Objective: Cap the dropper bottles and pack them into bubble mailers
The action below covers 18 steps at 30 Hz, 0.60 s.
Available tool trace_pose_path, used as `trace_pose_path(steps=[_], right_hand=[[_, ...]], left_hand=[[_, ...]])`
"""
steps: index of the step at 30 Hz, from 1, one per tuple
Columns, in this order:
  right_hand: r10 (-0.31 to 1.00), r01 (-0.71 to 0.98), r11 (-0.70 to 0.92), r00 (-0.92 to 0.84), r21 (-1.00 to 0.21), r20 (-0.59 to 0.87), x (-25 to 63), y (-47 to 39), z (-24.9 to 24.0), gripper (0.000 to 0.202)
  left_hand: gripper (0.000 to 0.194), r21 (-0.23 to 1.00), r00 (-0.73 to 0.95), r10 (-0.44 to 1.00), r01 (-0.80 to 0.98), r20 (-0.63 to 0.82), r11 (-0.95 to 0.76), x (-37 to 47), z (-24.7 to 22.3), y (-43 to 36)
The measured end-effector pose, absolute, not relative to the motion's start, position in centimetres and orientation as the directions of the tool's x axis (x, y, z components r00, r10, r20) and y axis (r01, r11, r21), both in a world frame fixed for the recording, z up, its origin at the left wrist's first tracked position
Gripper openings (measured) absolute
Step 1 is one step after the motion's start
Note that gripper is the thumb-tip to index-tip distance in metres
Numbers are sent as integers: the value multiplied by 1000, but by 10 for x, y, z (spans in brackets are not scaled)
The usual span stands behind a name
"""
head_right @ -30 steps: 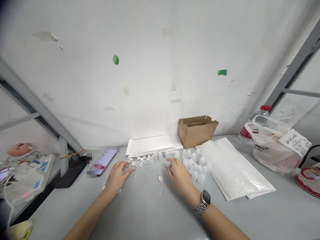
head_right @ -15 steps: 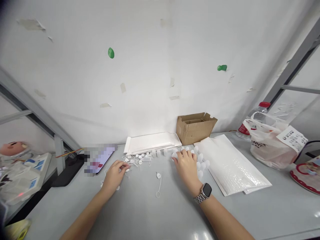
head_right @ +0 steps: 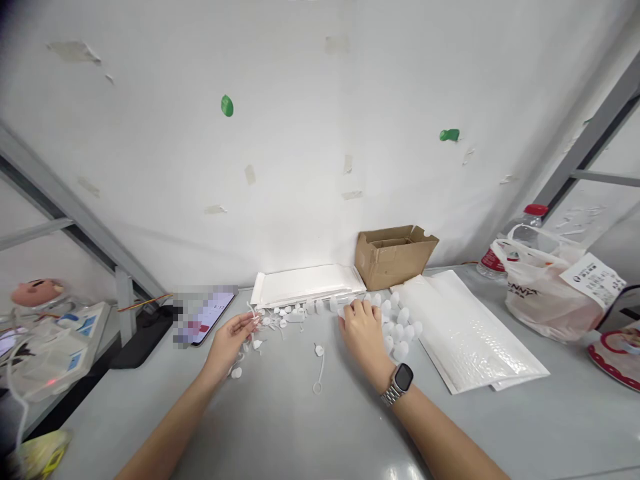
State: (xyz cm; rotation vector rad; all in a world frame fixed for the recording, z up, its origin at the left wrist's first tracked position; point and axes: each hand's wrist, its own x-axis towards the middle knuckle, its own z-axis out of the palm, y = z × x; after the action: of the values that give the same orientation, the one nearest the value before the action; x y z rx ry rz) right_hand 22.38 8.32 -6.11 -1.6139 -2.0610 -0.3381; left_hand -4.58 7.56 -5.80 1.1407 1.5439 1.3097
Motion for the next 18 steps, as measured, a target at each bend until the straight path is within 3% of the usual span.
trace_pose_path(steps=[6,10,14,18], right_hand=[[834,839,399,-165,-369,527,216,71,-54,17],[851,715,483,-249,-506,462,195,50,-54,12],[805,555,592,-438,-584,400,173,31,-62,12],[714,483,688,-584,-541,386,166,24,-66,17]], left_hand=[[26,962,-210,959,-236,-191,140,-35,-48,65],[17,905,-127,958,-378,-259,195,-22,-45,56],[15,864,-57,953,-440,-299,245,-12,-44,49],[19,852,-32,951,-456,-306,259,-9,-44,46]])
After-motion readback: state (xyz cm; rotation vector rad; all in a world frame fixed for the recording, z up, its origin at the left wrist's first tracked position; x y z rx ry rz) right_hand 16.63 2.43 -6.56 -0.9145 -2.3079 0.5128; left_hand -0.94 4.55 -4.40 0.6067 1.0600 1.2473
